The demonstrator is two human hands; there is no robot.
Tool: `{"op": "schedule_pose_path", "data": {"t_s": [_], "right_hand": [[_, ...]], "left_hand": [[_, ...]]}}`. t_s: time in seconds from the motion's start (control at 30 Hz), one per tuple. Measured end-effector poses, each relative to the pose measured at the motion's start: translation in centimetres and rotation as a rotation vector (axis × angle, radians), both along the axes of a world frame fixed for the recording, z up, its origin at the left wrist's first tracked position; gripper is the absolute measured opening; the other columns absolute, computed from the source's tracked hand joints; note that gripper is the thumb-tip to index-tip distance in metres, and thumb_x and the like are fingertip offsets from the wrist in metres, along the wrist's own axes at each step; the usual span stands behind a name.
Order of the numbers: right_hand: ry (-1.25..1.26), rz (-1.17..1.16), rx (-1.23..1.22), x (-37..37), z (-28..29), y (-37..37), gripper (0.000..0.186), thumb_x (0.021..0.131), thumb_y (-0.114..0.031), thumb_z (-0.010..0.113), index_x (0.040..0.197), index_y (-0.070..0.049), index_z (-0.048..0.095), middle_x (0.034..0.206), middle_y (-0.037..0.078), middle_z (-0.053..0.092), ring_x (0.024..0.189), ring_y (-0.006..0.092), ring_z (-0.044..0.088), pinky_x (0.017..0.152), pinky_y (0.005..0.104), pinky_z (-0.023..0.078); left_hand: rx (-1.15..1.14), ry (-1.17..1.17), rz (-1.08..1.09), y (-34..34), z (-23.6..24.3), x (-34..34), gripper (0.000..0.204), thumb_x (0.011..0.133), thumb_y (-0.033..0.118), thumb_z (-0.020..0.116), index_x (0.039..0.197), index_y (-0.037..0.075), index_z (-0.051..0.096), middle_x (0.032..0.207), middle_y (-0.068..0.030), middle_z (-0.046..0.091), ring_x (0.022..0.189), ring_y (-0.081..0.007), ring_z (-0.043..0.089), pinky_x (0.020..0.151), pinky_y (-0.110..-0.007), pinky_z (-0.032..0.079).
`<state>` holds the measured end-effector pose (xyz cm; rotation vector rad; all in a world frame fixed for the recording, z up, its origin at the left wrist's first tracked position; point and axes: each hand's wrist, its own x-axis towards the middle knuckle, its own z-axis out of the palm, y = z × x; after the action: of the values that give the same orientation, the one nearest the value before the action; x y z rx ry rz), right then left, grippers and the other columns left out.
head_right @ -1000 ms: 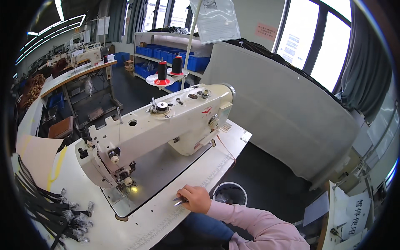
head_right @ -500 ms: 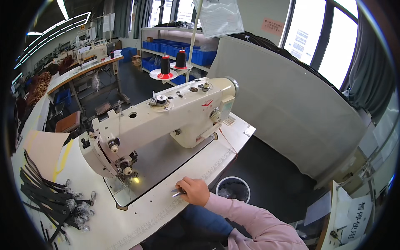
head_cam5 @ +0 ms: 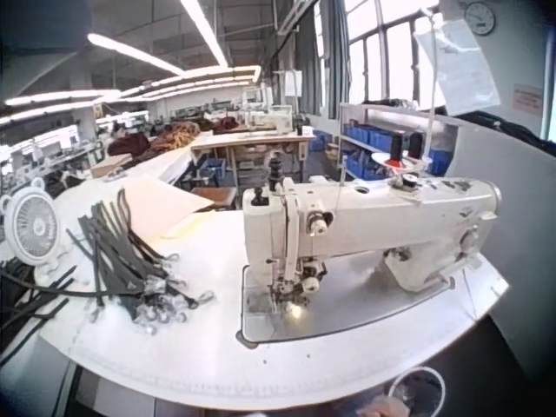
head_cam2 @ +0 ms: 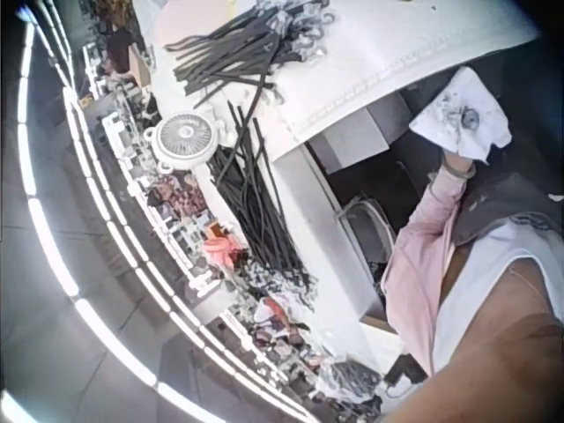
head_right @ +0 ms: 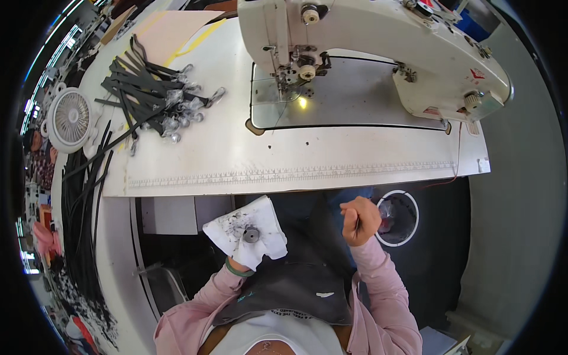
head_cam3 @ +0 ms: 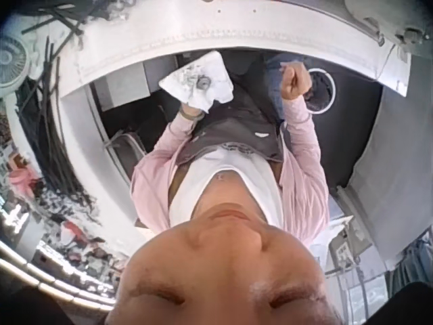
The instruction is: The person operates an industrial sewing machine to stitch black fabric straps. They feed the straps through the machine, cut the threads, and trim the ends with scissors. The person also handles a small plastic bag containing metal hardware, placing it on the table.
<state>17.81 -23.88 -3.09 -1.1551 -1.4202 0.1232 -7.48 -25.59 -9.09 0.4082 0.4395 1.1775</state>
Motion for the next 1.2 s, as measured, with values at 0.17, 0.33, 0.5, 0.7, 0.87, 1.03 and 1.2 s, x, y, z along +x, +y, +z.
{"op": "schedule_pose_path", "data": {"t_s": [0.17, 0.33, 0.5, 0.7, 0.87, 1.03, 1.2], "right_hand": [[0.720, 0.517, -0.593, -6.0, -2.6, -1.5, 0.019, 0.086, -0.013, 0.053, 0.090, 0.004, 0.061, 0.076, 0.006, 0.057, 0.066, 0.0105, 0.051, 0.057, 0.0221, 0.038], [0.997, 0.608, -0.314, -6.5, 1.1, 0.6, 0.027, 0.078, -0.010, 0.063, 0.102, 0.002, 0.060, 0.106, 0.008, 0.049, 0.082, 0.0132, 0.054, 0.077, 0.0250, 0.042], [0.928, 0.614, -0.409, -5.2, 1.0, 0.9, 0.025, 0.068, -0.004, 0.073, 0.088, 0.000, 0.059, 0.090, 0.004, 0.048, 0.050, 0.0066, 0.047, 0.041, 0.0193, 0.035], [1.133, 0.533, -0.330, -5.9, 1.2, 1.0, 0.012, 0.080, -0.006, 0.063, 0.083, -0.002, 0.053, 0.066, 0.004, 0.052, 0.039, 0.0078, 0.043, 0.036, 0.0212, 0.035], [1.652, 0.786, -0.480, -6.1, 0.0, 0.2, 0.024, 0.091, -0.021, 0.048, 0.101, 0.001, 0.052, 0.074, 0.005, 0.058, 0.048, 0.0105, 0.052, 0.043, 0.0233, 0.044], [1.190, 0.617, -0.473, -6.1, 0.7, 0.1, 0.025, 0.079, -0.008, 0.065, 0.099, 0.002, 0.053, 0.085, 0.005, 0.057, 0.059, 0.0107, 0.055, 0.050, 0.0228, 0.045], [1.086, 0.654, -0.497, -5.8, 1.2, 0.4, 0.033, 0.075, -0.004, 0.068, 0.103, 0.002, 0.053, 0.074, 0.005, 0.057, 0.056, 0.0106, 0.053, 0.046, 0.0224, 0.042]], "left_hand": [[0.326, 0.356, -0.056, 2.2, 3.4, 0.8, 0.055, 0.084, 0.024, 0.055, 0.130, 0.006, 0.032, 0.123, -0.0106, 0.046, 0.107, -0.0241, 0.050, 0.090, -0.037, 0.043], [0.725, 1.066, 0.351, 5.7, 6.8, 5.7, 0.026, 0.079, 0.014, 0.058, 0.101, 0.000, 0.059, 0.097, -0.0124, 0.059, 0.091, -0.0211, 0.057, 0.080, -0.031, 0.044], [0.738, 1.064, 0.306, 5.4, 7.8, 6.8, 0.021, 0.080, 0.010, 0.056, 0.096, -0.005, 0.059, 0.085, -0.0075, 0.061, 0.074, -0.0153, 0.057, 0.065, -0.028, 0.045], [0.624, 0.890, 0.301, 4.9, 7.3, 7.7, 0.023, 0.085, 0.011, 0.052, 0.101, -0.004, 0.057, 0.084, -0.0090, 0.062, 0.078, -0.0179, 0.059, 0.068, -0.028, 0.046], [0.274, 0.601, 0.079, 3.7, 3.9, 7.9, 0.025, 0.078, 0.006, 0.058, 0.102, 0.002, 0.057, 0.097, -0.0102, 0.058, 0.085, -0.0214, 0.058, 0.077, -0.033, 0.045], [0.636, 1.075, 0.151, 4.2, 5.1, 6.9, 0.027, 0.075, 0.014, 0.063, 0.101, 0.006, 0.059, 0.096, -0.0078, 0.060, 0.085, -0.0240, 0.058, 0.078, -0.036, 0.045], [0.440, 0.909, 0.169, 4.2, 6.1, 7.0, 0.027, 0.075, 0.012, 0.063, 0.098, 0.001, 0.057, 0.089, -0.0089, 0.061, 0.076, -0.0196, 0.059, 0.068, -0.033, 0.045]]}}
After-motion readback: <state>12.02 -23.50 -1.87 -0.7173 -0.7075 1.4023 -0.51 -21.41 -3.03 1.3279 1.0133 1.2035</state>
